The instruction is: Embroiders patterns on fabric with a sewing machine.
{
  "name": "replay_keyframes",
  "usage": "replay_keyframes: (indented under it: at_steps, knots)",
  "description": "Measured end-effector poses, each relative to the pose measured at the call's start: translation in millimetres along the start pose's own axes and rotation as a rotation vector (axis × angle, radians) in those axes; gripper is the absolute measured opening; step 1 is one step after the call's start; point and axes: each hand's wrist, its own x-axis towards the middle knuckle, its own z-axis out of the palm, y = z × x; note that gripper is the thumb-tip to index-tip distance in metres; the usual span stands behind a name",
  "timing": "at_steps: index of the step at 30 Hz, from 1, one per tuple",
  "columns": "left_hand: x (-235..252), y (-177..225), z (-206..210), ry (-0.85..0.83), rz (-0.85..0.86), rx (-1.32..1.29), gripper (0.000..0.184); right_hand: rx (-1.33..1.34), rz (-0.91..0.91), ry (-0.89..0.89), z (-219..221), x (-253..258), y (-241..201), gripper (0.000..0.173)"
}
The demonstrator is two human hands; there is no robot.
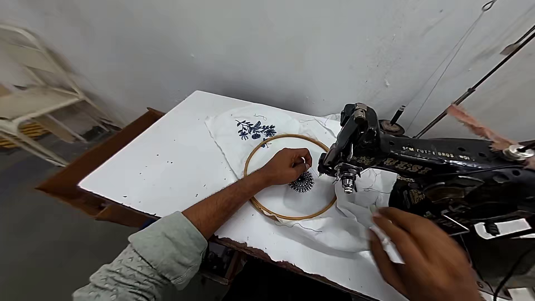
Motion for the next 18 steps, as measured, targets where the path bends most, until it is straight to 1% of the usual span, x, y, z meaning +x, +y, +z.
replay_keyframes:
  at_steps: [1, 3, 5, 6, 7, 8, 9, 10, 11, 12, 14, 15, 16, 17, 18]
  knots:
    - [-1, 0, 0, 0.043, -0.008, -0.024, 0.014, 0.038, 0.001, -0.038, 18, 5, -4, 0.036]
    - [0, 0, -5, 0.198, -0.047, -0.021, 0.015, 0.108, 0.101, -0.161, 44, 10, 0, 0.055]
    - [-1, -8, -22, 0.441, -0.105, -0.039, 0.018, 0.146, 0.233, -0.319, 59, 6, 8, 0.076]
    - [-2, -15, -34, 0.579, -0.133, -0.083, 0.018, 0.133, 0.297, -0.379, 64, 3, 9, 0.082]
    - [-5, -23, -45, 0.703, -0.146, -0.136, 0.016, 0.086, 0.348, -0.391, 66, 0, 5, 0.085]
    - [-8, -30, -56, 0.794, -0.154, -0.162, 0.013, 0.023, 0.378, -0.360, 65, -1, -3, 0.084]
    - [-12, -37, -65, 0.846, -0.168, -0.159, 0.009, -0.055, 0.398, -0.337, 61, -3, -15, 0.082]
    - [-15, -44, -72, 0.839, -0.197, -0.126, 0.007, -0.121, 0.416, -0.353, 53, -3, -32, 0.079]
    - [-18, -50, -76, 0.787, -0.243, -0.081, 0.007, -0.150, 0.442, -0.443, 39, -2, -51, 0.077]
    - [-19, -54, -77, 0.715, -0.288, -0.037, 0.009, -0.122, 0.469, -0.589, 20, 2, -71, 0.074]
    - [-17, -55, -72, 0.555, -0.310, 0.071, 0.013, 0.035, 0.485, -0.863, -18, 14, -96, 0.074]
    - [-16, -51, -67, 0.475, -0.292, 0.134, 0.015, 0.118, 0.468, -0.945, -31, 18, -102, 0.076]
    - [-15, -47, -62, 0.406, -0.269, 0.186, 0.016, 0.176, 0.453, -0.978, -39, 21, -104, 0.077]
    - [-14, -43, -58, 0.351, -0.249, 0.225, 0.016, 0.208, 0.457, -0.956, -44, 22, -104, 0.077]
    - [-13, -41, -54, 0.313, -0.235, 0.255, 0.015, 0.210, 0.467, -0.884, -45, 21, -102, 0.074]
